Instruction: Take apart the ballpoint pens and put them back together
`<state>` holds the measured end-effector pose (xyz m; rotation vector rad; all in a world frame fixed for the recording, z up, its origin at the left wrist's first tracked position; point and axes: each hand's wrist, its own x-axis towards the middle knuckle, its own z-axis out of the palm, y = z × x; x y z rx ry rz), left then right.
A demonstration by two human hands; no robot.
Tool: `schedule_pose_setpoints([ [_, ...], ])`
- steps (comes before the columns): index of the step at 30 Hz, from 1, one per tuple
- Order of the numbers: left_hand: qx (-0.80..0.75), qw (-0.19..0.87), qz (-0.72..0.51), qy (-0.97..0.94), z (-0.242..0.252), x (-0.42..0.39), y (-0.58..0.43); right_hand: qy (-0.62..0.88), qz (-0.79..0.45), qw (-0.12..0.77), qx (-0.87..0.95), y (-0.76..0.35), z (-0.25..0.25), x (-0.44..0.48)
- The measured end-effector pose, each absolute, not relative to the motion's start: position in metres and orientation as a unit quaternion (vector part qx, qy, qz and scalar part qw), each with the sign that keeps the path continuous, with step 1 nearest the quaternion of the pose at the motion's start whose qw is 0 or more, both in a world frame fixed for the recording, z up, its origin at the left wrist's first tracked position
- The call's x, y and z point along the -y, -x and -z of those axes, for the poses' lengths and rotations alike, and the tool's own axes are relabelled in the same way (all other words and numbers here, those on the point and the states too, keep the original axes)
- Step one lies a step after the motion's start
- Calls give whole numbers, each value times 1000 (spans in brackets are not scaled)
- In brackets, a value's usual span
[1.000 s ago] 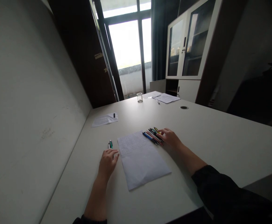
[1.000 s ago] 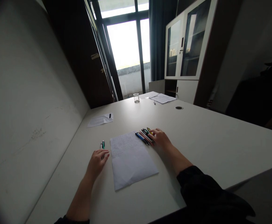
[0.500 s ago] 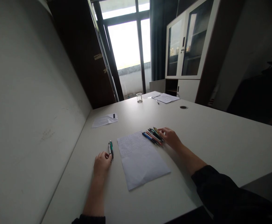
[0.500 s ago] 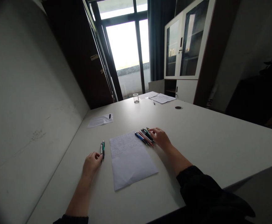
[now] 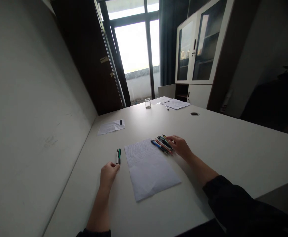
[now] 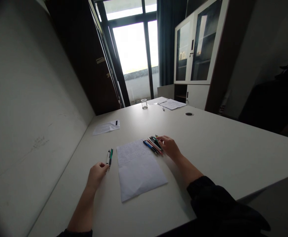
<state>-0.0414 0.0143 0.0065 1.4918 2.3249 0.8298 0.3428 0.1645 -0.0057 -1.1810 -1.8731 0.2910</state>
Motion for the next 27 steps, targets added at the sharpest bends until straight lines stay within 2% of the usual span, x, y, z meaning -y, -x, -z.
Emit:
schedule_pose_setpoints([
  [4,-753,169,-351,-530,-11,-15,31,455,-163,458,746,-328,1,-156],
  [7,-669,257,-442,-539,-12,-15,13,423,-218,473,741,-305,-1,-145],
  [10,-590,340,-475,-558,-11,-13,-10,374,-316,460,741,-272,-3,-127],
  [13,-555,378,-473,-570,-10,-10,-28,321,-453,430,712,-238,-5,-103],
  [17,-541,391,-459,-587,-7,-7,-39,278,-553,423,662,-208,-8,-78],
  [27,-554,346,-450,-609,-11,-7,-39,249,-593,500,580,-211,-12,-77],
])
